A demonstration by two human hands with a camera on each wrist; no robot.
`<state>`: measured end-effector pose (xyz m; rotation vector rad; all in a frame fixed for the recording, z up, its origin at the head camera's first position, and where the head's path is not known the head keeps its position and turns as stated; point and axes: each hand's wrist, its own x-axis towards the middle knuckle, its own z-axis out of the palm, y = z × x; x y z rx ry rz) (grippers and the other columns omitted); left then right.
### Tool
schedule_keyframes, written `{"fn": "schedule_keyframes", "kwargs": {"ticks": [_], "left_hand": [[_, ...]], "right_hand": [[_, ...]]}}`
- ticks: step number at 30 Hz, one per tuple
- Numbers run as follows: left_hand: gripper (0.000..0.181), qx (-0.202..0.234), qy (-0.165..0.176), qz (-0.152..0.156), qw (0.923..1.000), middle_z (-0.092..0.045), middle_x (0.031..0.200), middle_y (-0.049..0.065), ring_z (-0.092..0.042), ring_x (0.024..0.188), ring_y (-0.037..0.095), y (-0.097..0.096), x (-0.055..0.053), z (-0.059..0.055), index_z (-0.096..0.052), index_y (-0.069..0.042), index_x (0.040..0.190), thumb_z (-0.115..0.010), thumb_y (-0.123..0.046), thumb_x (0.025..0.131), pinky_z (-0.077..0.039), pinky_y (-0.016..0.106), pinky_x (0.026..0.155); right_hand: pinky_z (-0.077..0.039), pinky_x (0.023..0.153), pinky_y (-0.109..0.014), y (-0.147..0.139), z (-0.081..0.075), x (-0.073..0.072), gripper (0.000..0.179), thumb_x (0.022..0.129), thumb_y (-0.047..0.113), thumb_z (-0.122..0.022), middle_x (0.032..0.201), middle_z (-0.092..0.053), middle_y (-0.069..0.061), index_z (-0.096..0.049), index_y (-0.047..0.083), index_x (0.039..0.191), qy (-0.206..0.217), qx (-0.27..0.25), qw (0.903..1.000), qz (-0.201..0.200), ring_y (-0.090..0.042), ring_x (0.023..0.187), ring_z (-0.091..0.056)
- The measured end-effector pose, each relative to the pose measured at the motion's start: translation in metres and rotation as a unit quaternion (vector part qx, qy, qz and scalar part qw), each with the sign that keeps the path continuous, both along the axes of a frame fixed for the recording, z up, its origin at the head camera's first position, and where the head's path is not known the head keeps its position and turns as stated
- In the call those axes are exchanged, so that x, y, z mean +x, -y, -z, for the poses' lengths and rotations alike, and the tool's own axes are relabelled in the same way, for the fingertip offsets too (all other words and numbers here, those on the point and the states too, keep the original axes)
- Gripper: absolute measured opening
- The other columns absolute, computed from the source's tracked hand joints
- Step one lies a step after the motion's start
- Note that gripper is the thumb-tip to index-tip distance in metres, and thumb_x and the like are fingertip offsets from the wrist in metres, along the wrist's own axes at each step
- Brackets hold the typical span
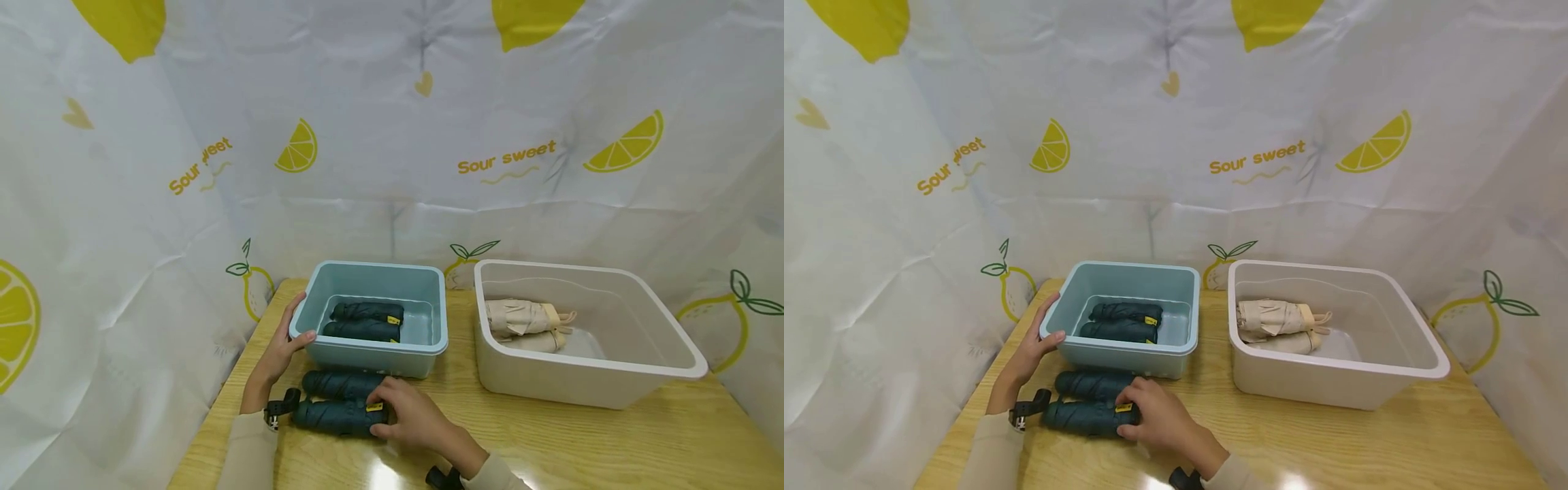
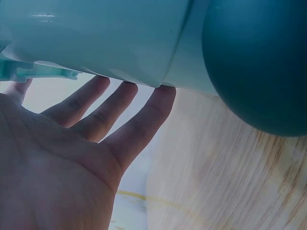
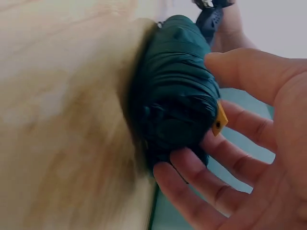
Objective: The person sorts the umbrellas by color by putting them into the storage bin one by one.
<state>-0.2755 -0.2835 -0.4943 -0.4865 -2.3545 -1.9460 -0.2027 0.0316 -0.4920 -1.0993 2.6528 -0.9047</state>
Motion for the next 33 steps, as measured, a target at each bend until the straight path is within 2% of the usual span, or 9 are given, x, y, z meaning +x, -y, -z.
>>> {"fn": "schedule_keyframes", "kwargs": {"ticks": [4, 14, 18, 27, 33], "left_hand": [[0.083, 0.000, -0.002, 0.000, 1.0000, -0.016, 0.165, 0.020, -0.035, 0.136, 0.047, -0.001, -0.001, -0.001, -0.011, -0.025, 0.165, -0.059, -0.018, 0.098, -0.048, 0.030, 0.092], [0.081, -0.008, 0.002, -0.007, 0.9999, -0.017, 0.164, 0.019, -0.035, 0.137, 0.046, 0.001, -0.002, 0.000, -0.013, -0.029, 0.165, -0.059, -0.020, 0.099, -0.047, 0.038, 0.094], [0.081, -0.004, 0.005, -0.008, 0.9999, -0.018, 0.162, 0.020, -0.035, 0.135, 0.046, 0.001, -0.001, 0.002, -0.013, -0.028, 0.165, -0.058, -0.019, 0.098, -0.047, 0.037, 0.093], [0.081, -0.003, 0.004, -0.003, 1.0000, -0.019, 0.162, 0.020, -0.036, 0.134, 0.046, -0.001, -0.001, 0.003, -0.013, -0.028, 0.165, -0.058, -0.019, 0.098, -0.048, 0.035, 0.093], [0.082, -0.008, 0.001, -0.010, 0.9999, -0.019, 0.163, 0.019, -0.035, 0.135, 0.046, 0.000, 0.000, 0.003, -0.012, -0.024, 0.165, -0.059, -0.020, 0.098, -0.047, 0.038, 0.094]], "right_hand": [[-0.052, 0.086, -0.031, 0.001, 0.003, 0.004, 0.036, 0.085, 0.037, -0.082, 0.112, -0.061, 0.009, -0.071, 0.022, 0.116, -0.009, 0.020, 0.9996, 0.019, -0.007, 0.101, -0.059], [-0.052, 0.087, -0.034, 0.006, 0.004, 0.015, 0.045, 0.084, 0.043, -0.082, 0.118, -0.067, 0.006, -0.067, 0.023, 0.122, 0.043, 0.041, 0.9965, 0.059, -0.009, 0.100, -0.063], [-0.052, 0.086, -0.035, 0.009, 0.005, 0.017, 0.049, 0.082, 0.045, -0.083, 0.117, -0.068, 0.003, -0.067, 0.020, 0.121, 0.048, 0.051, 0.9947, 0.075, -0.011, 0.100, -0.063], [-0.054, 0.081, -0.037, 0.017, 0.013, 0.022, 0.057, 0.078, 0.050, -0.084, 0.112, -0.070, 0.001, -0.069, 0.016, 0.121, -0.001, 0.087, 0.9917, 0.095, -0.015, 0.100, -0.066], [-0.053, 0.076, -0.034, 0.018, 0.014, 0.022, 0.053, 0.078, 0.050, -0.083, 0.107, -0.070, 0.003, -0.071, 0.016, 0.117, -0.012, 0.078, 0.9921, 0.097, -0.012, 0.095, -0.066]]}}
